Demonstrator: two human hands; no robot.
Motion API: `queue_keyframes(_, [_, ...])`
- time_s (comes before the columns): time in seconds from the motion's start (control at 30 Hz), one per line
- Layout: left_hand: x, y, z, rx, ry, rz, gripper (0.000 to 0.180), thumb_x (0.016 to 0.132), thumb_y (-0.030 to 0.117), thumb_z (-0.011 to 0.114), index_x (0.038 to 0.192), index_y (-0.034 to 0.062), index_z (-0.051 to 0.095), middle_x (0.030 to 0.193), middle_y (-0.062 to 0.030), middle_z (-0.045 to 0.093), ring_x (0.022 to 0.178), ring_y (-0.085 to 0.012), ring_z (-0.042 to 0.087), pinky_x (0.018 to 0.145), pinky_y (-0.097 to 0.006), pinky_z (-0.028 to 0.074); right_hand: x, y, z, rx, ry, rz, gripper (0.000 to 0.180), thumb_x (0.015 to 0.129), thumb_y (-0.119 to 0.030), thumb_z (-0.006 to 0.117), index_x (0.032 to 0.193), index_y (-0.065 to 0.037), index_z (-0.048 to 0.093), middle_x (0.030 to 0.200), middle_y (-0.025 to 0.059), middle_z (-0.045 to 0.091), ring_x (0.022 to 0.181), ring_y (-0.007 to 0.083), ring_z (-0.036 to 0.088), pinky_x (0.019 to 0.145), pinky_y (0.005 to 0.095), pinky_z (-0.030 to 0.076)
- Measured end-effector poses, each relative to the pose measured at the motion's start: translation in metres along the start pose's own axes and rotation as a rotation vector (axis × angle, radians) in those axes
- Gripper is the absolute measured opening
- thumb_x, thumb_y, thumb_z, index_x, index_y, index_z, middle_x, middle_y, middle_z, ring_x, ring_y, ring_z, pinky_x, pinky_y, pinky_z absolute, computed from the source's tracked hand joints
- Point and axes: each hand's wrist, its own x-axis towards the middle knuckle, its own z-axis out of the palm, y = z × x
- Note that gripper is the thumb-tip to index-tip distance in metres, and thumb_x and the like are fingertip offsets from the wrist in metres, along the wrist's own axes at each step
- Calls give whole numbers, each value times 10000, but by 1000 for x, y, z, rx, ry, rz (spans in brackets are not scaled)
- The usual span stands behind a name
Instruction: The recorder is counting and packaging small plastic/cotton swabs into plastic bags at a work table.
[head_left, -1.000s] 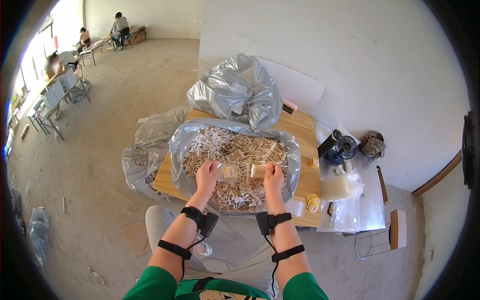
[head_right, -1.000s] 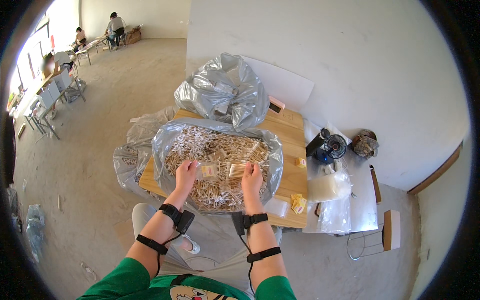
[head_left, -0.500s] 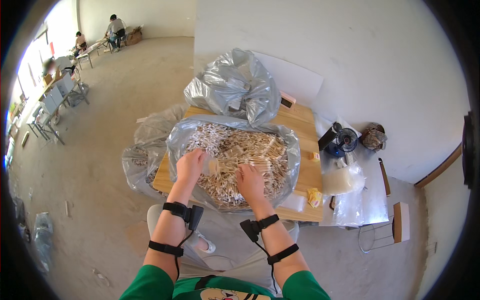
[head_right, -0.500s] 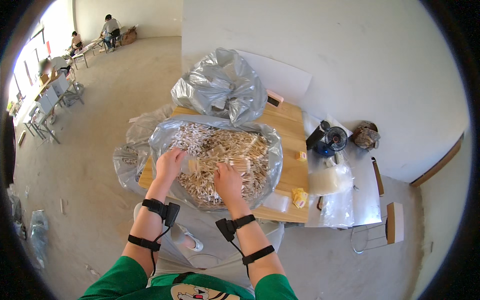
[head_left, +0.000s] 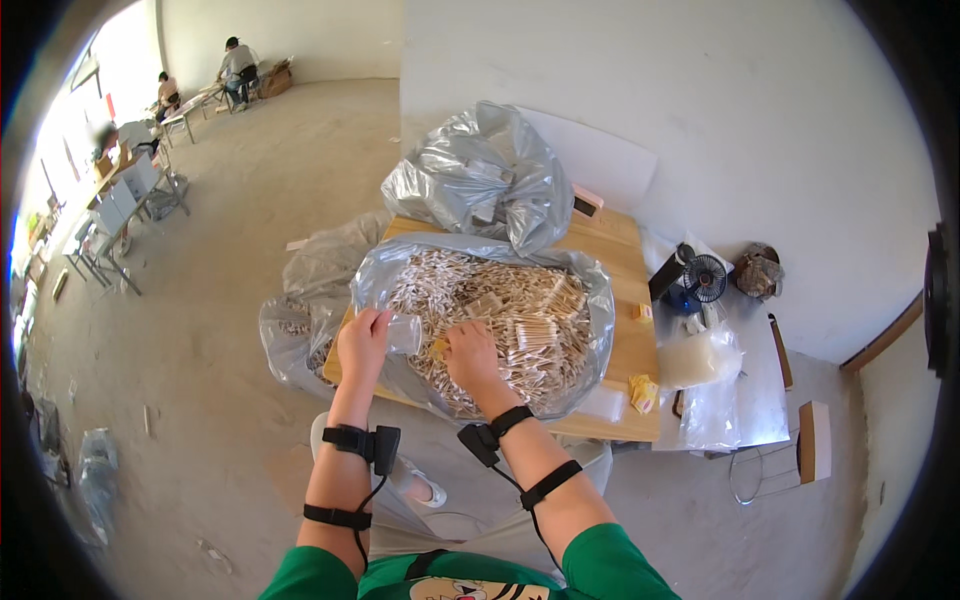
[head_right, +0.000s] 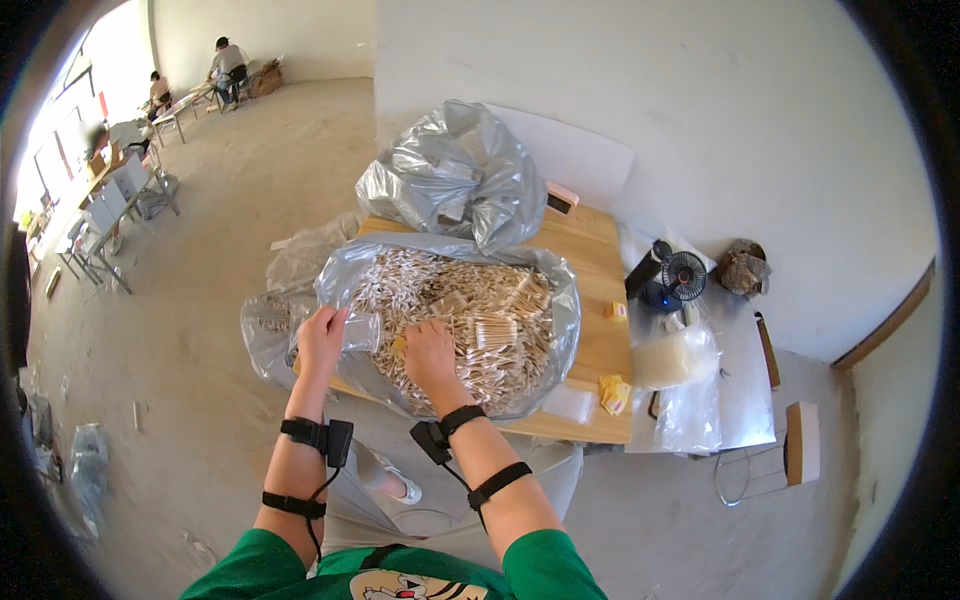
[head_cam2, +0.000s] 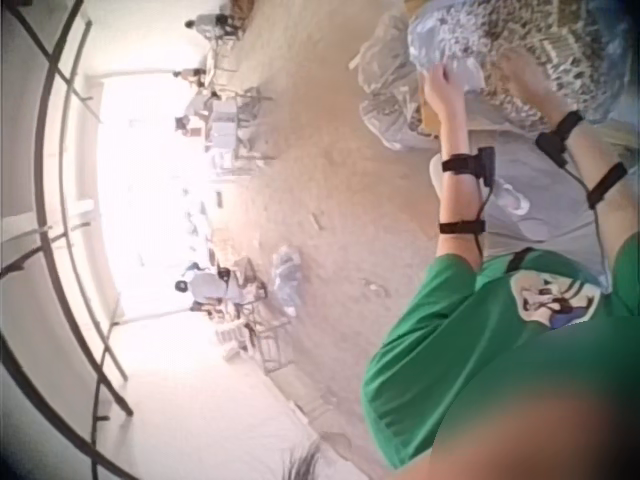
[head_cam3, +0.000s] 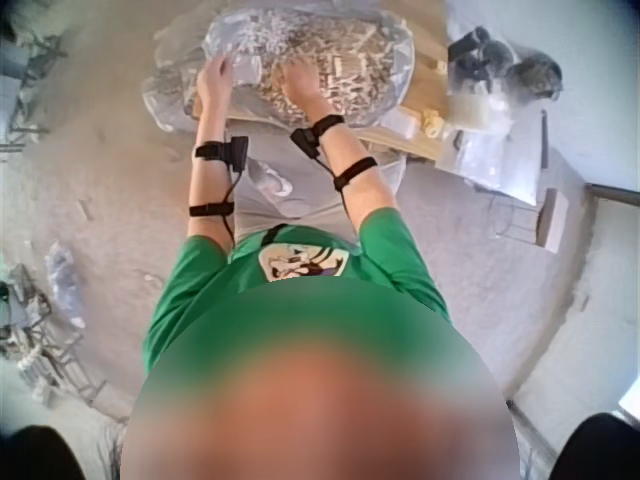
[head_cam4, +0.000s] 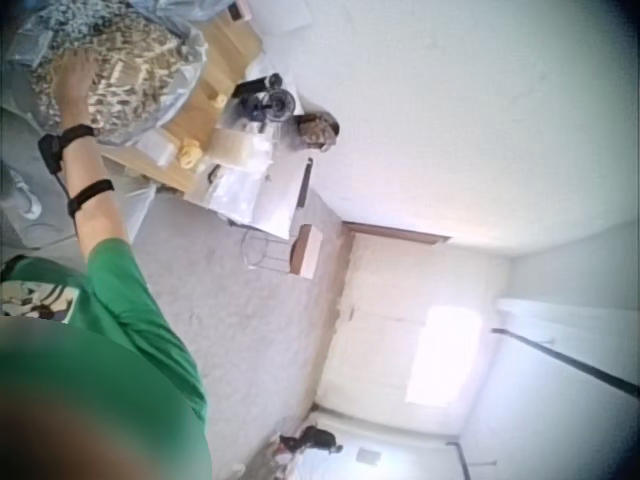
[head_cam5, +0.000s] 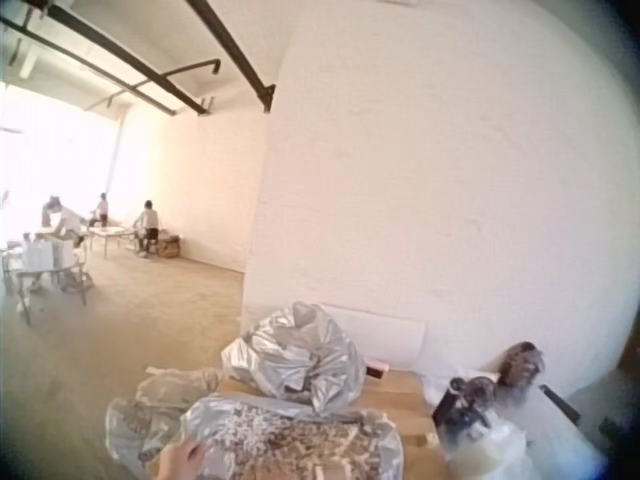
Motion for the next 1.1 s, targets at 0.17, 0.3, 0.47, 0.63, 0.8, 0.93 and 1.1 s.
queue_keyframes(0.17, [-19,-10,10,-99,79,-114,225,852,231,610,751,30,586,590,-138,533,519,-262,523,503,-364,391,-3,2,-4,202,114,53,148,743,-116,660,844,-32,591,870,116,581,947,299,532,815,407,431])
queue_keyframes(0.3, [-38,-41,14,-279,13,-208,237,898,242,572,789,32,588,577,-59,558,518,-137,530,490,-279,403,-21,-7,-61,874,-4,398,107,834,-91,612,890,-6,578,807,88,633,766,185,623,656,312,476])
queue_keyframes(0.47, [-48,-6,19,-571,-77,-362,243,951,241,497,826,38,542,644,-26,609,534,-63,518,481,-190,407,-99,88,-120,974,371,674,217,858,-54,587,1072,-17,587,815,53,648,674,98,591,593,218,478])
queue_keyframes(0.63, [-64,18,46,-701,-151,-429,242,951,229,499,791,49,526,665,-41,625,509,-53,486,457,-201,385,-198,227,-154,504,564,921,145,814,-60,583,952,-19,601,745,71,641,690,142,602,598,269,470])
queue_keyframes(0.8, [-88,65,70,-768,-308,-436,233,952,226,497,784,66,520,658,-40,625,491,-45,462,448,-193,363,-229,271,-163,191,369,969,146,770,-69,624,910,-26,609,675,65,632,616,119,578,559,265,437])
queue_keyframes(0.93, [-104,99,87,-758,-480,-460,247,944,232,510,780,52,554,657,-38,641,485,-48,491,433,-193,373,-226,278,-160,-1,217,1003,166,741,-95,621,905,-67,627,744,87,640,709,254,610,646,361,473])
queue_keyframes(1.1, [-120,129,104,-739,-621,-417,238,941,227,516,824,29,578,673,-47,645,529,-73,557,470,-204,431,-232,271,-156,-339,267,858,226,716,-107,648,940,-113,623,873,95,639,810,356,597,717,427,468])
